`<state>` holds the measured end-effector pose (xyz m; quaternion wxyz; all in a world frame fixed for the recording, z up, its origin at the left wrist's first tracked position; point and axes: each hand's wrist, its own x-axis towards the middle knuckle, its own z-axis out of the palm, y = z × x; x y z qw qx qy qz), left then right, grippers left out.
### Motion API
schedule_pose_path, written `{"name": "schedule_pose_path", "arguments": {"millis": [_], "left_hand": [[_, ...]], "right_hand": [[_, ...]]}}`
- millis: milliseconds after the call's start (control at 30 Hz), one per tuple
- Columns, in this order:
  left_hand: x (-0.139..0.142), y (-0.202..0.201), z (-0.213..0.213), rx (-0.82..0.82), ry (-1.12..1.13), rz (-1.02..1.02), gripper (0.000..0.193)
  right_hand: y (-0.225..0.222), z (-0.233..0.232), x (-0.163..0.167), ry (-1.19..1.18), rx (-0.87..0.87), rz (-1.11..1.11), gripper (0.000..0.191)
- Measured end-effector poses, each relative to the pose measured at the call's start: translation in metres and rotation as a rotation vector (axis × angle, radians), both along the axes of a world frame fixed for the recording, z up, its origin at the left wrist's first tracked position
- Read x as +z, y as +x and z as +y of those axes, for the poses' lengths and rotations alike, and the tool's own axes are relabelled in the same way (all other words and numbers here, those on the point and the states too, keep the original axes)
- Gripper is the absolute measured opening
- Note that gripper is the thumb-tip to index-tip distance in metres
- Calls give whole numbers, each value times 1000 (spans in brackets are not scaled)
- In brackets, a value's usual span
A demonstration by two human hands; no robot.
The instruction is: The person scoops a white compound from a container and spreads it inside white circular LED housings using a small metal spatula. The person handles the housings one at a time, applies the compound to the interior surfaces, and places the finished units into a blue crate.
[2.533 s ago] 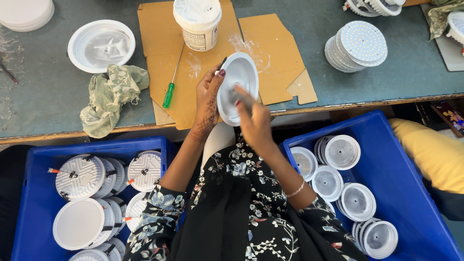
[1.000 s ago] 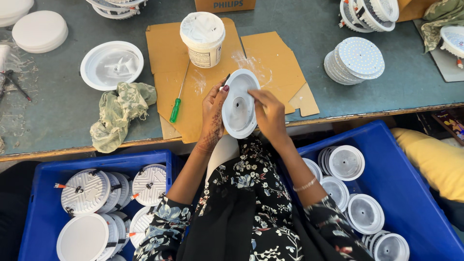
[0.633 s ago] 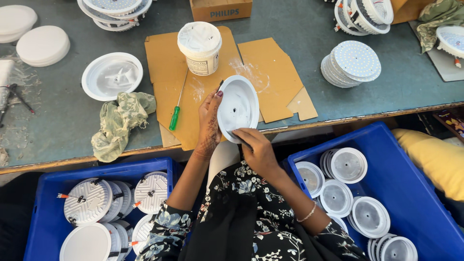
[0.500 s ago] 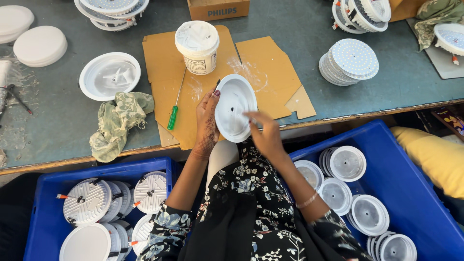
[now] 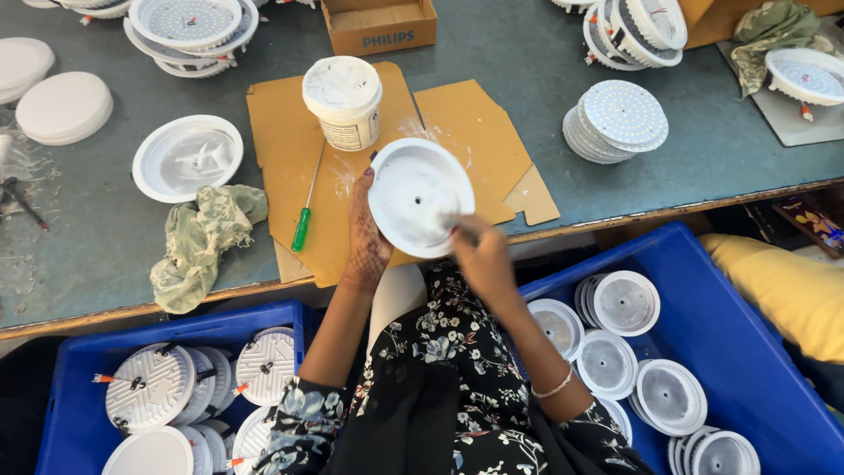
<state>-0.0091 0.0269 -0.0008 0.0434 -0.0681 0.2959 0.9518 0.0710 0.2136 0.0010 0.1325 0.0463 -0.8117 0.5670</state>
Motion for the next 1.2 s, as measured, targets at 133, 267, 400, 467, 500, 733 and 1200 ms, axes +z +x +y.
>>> {"name": "schedule_pose_path", "arguments": {"millis": [133,267,400,467,500,733,1200], "left_hand": [[-21,-35,25,-99,37,59,47],[-58,-73,28,-206,-131,288,45],[-71,-134,3,-296,-928,342,51],[-70,-153,19,-224,-1504,399,55],[-65,-160,24,-151,-1682,456,48],[-6,-164,201,-127,-1728,882,91],[48,-180,407,-507,-1934,790,151]], "right_hand": [[-28,61,3,-670,-146,-79,23],[-23,119,2,-1032,-94,-11,22],[-5,171,-5,-1164,-172,7,22],[3,192,-11,-1188,-251,13,23],[6,201,-14,-1200,-288,14,23],[13,241,-20,-1232,-417,53,28],[47,281,-15,-1079,-590,135,25]]}}
